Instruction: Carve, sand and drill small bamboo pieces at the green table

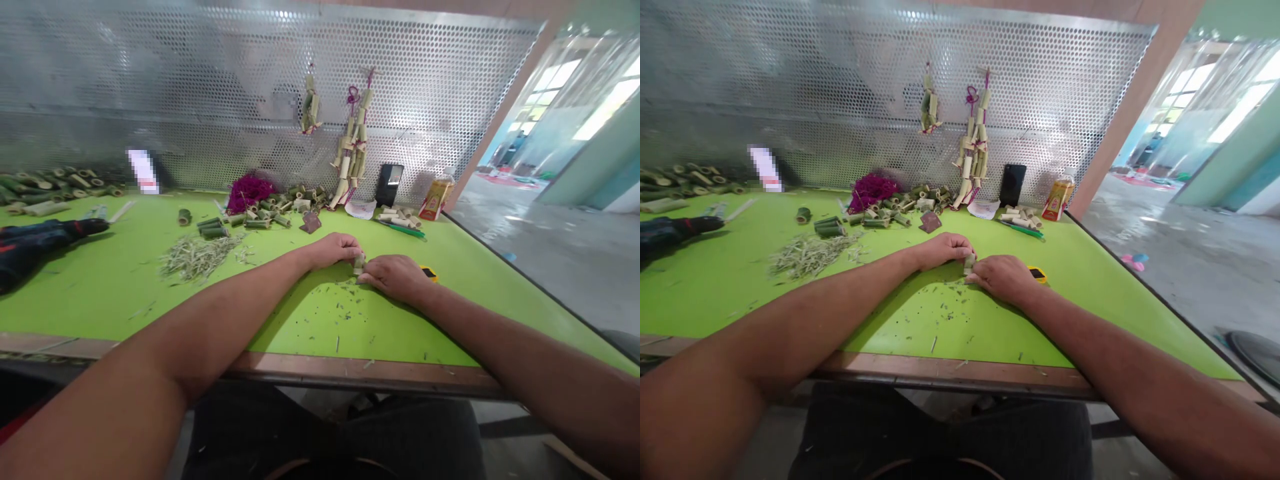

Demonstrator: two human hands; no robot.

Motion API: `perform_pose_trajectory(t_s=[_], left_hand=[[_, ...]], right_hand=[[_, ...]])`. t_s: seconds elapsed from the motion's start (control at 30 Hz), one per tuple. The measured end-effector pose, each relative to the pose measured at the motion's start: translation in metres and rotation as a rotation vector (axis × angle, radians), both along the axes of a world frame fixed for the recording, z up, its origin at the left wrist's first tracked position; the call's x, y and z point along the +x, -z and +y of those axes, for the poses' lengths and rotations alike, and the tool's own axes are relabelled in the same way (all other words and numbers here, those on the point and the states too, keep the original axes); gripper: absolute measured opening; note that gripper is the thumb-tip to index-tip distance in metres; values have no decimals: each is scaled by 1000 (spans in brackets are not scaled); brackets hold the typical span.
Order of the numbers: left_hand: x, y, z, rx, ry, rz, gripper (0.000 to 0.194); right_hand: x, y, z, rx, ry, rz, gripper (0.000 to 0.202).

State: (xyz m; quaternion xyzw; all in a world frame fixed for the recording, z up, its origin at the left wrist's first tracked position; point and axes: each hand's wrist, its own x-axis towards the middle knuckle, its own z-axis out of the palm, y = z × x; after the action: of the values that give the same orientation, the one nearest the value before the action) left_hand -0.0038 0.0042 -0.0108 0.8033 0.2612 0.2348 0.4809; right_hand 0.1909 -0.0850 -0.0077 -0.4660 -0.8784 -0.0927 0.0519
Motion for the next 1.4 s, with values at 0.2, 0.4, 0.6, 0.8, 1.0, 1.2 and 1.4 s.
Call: perform_pose_trajectory(t_s=[0.2, 0.4, 0.6, 0.8, 1.0, 1.2, 1.4], left_hand=[[-2, 0, 1, -13, 33, -16, 30], [-2, 2, 0, -24, 44, -13, 27], [-1, -1, -2, -1, 27, 21, 27], [0, -3, -3, -52, 57, -8, 23], [-1, -2, -1, -45, 83, -20, 24], [-2, -1, 2, -9, 19, 14, 27], [-3, -1, 1, 7, 42, 6, 27]], right_hand=[[0, -1, 1, 130, 177, 107, 49], [-1, -3, 5, 185, 242, 133, 48], [-2, -4, 2, 150, 234, 106, 50], [1, -4, 4, 38, 192, 91, 51], [2, -5, 3, 8, 154, 86, 51], [-2, -2, -4, 0, -14, -31, 48], [1, -3, 0, 89, 182, 102, 52]])
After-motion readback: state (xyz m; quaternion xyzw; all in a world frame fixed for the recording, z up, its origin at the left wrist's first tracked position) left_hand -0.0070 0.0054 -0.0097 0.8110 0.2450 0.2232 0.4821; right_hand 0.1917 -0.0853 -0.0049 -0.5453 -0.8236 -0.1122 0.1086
